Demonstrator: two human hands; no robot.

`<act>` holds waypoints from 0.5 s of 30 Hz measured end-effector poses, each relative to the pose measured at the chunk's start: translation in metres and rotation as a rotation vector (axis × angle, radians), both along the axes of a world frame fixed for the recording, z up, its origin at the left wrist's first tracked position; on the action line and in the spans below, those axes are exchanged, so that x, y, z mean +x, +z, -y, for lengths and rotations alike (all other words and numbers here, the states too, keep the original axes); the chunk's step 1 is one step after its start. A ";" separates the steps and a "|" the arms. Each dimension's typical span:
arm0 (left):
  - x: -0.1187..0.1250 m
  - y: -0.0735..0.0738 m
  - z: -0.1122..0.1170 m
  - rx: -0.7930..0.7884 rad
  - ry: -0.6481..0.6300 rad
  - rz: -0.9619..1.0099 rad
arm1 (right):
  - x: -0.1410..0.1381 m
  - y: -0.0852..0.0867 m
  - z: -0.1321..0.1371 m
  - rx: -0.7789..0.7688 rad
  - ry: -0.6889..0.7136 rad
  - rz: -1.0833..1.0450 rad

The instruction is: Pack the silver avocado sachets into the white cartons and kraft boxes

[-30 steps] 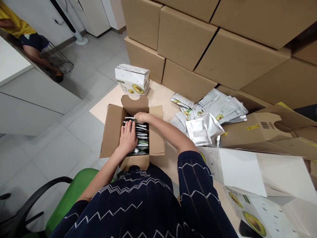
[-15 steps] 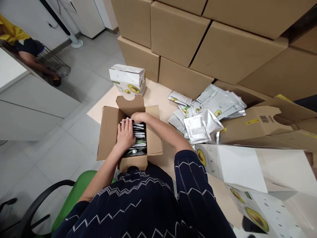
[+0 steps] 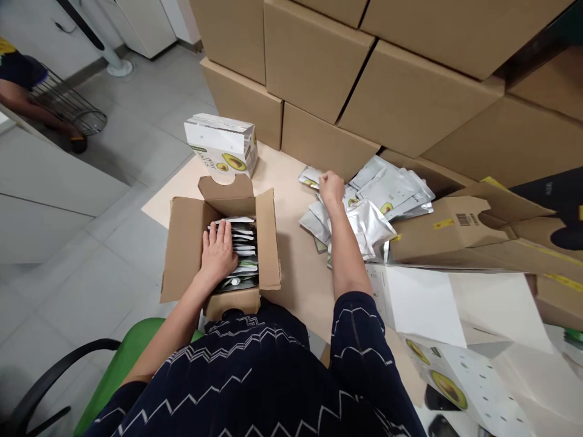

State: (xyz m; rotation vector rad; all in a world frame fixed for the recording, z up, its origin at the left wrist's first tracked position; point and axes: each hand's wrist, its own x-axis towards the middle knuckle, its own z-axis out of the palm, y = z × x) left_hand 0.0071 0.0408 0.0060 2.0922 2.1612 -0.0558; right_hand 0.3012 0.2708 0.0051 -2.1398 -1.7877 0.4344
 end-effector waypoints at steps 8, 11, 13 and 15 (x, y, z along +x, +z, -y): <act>0.001 0.001 -0.001 -0.014 0.014 -0.007 | 0.049 -0.049 0.003 -0.249 -0.008 0.399; 0.001 0.000 0.000 -0.020 0.015 -0.021 | 0.051 -0.051 -0.004 -0.234 -0.019 0.352; 0.001 0.000 0.000 -0.014 0.009 -0.025 | 0.053 -0.047 -0.010 -0.152 -0.035 0.272; 0.000 -0.001 0.000 -0.006 0.002 -0.025 | 0.056 -0.041 -0.013 -0.003 -0.029 0.147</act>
